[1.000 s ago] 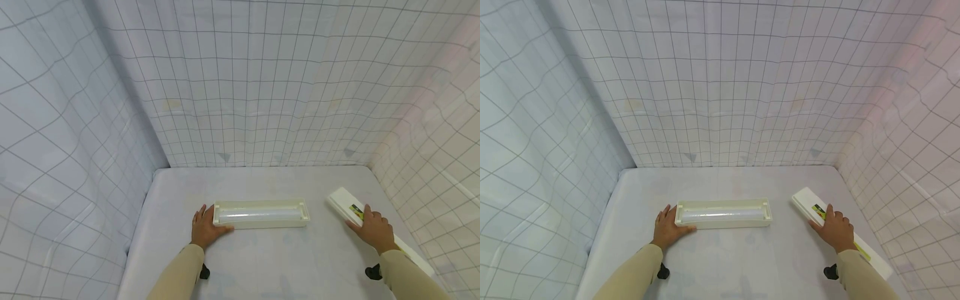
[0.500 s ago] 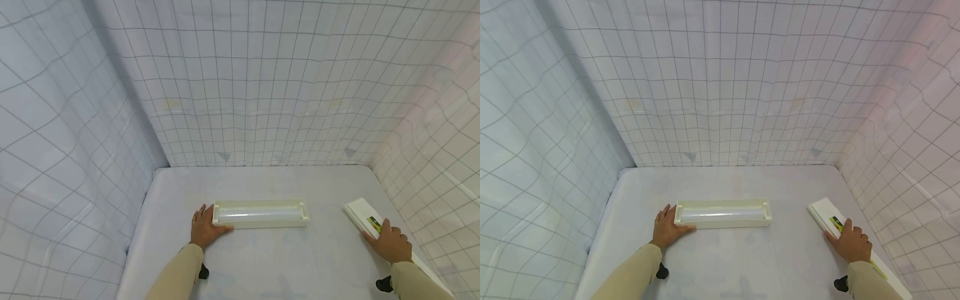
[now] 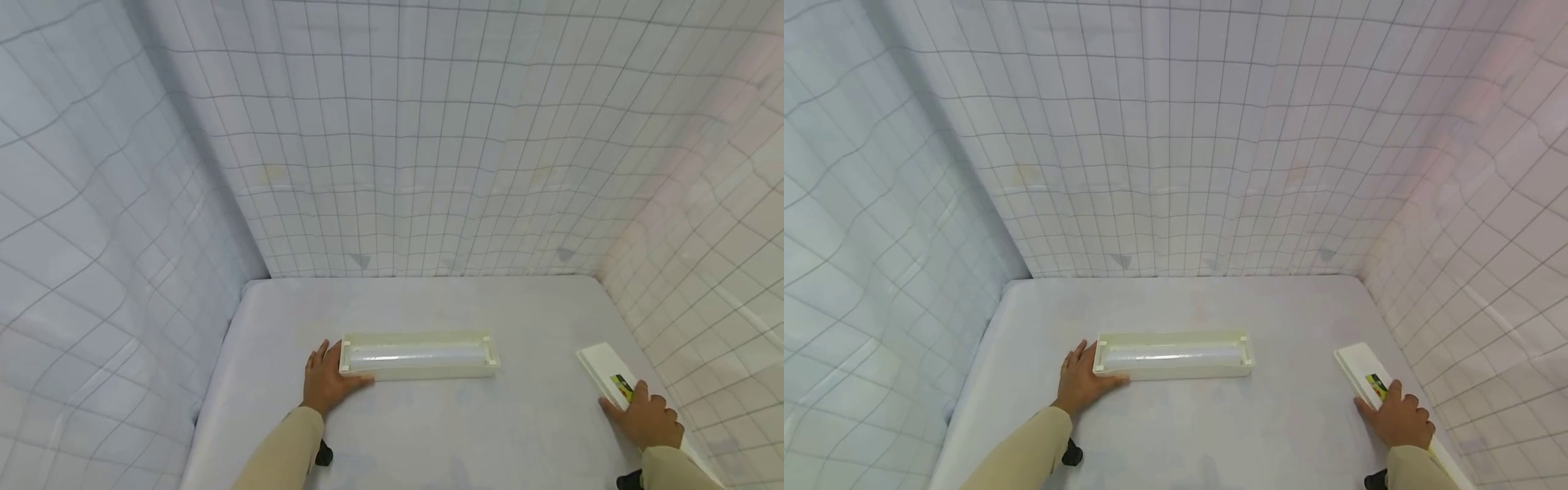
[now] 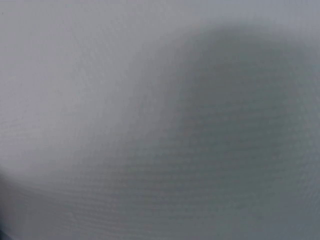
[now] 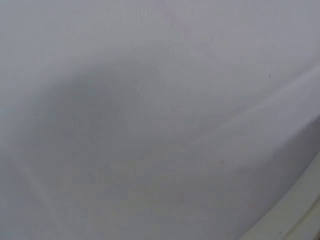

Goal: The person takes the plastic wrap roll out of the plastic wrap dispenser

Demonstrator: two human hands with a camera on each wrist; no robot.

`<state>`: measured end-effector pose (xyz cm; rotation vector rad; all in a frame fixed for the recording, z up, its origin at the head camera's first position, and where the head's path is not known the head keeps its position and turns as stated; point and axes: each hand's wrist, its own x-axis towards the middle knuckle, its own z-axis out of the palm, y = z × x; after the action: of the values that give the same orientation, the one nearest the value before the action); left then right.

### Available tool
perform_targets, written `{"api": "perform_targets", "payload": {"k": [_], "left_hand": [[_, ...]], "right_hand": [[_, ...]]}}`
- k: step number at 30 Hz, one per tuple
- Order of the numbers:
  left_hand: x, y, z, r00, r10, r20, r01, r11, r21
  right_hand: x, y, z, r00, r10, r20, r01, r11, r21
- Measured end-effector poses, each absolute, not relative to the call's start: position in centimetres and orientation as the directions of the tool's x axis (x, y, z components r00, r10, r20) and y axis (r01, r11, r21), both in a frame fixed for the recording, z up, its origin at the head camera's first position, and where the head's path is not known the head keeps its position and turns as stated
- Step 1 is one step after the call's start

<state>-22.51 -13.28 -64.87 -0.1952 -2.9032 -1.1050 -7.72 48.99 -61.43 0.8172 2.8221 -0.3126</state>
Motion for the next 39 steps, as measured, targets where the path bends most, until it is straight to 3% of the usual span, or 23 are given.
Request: {"api": "perform_targets", "payload": {"k": [12,25,30,39], "left_hand": [[-23.3,-13.9,-63.8,-0.985,0.130,0.112,0.171,0.738,0.652],[-22.8,-13.9,-64.4,-0.987,0.139,0.087,0.161,0.732,0.662],[-22.5,-13.9,-64.9,-0.988,0.139,0.067,0.148,0.733,0.664],[-22.8,-13.5,-65.0,-0.989,0.136,0.057,0.139,0.727,0.672]], "right_hand": [[-9.6,49.4,-61.3,-0.800,0.487,-0.350,0.576,0.786,-0.223],[-8.8,50.2,-61.2,-0.807,0.395,-0.440,0.526,0.819,-0.230],[-9.3,50.5,-61.1,-0.833,0.378,-0.404,0.492,0.840,-0.228],[-12.8,48.2,-56.9,-0.921,0.299,-0.249,0.361,0.896,-0.258]]}}
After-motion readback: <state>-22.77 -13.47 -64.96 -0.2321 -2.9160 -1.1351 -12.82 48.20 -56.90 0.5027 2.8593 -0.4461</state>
